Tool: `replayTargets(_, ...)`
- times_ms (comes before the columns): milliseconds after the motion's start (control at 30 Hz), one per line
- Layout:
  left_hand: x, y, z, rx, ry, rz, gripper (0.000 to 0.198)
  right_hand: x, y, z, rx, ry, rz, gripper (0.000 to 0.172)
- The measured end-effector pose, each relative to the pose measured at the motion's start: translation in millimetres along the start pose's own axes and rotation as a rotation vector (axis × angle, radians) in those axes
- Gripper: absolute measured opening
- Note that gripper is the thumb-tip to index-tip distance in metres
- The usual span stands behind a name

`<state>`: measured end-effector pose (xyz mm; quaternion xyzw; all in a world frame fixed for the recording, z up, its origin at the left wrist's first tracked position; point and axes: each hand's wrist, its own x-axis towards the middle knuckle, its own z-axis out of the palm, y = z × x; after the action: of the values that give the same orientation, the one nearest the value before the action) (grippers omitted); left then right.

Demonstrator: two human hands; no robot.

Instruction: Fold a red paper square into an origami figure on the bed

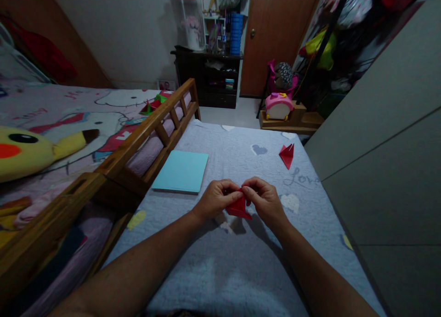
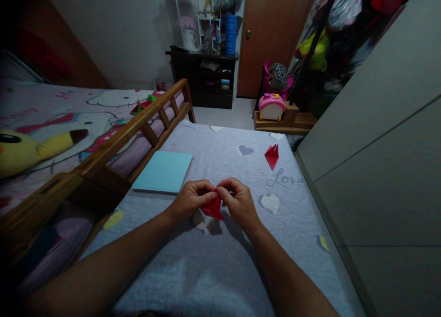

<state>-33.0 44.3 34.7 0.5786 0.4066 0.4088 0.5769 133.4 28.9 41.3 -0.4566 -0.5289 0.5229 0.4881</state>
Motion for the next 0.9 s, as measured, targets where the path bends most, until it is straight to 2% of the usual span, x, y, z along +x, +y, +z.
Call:
replayTargets(233,-0.7,-1.9,-0.7,-0.174,0.022,-0.076,0.031,-0.5,2.8,-2.8,0.145,-0.096,0.03,0.02)
replayTargets(900,-0.9,1.1,0.5,-0.242,-0.012,-0.082,0.032,1.4,2.8,-1.5,0.203,-0.069,0.085,0.028)
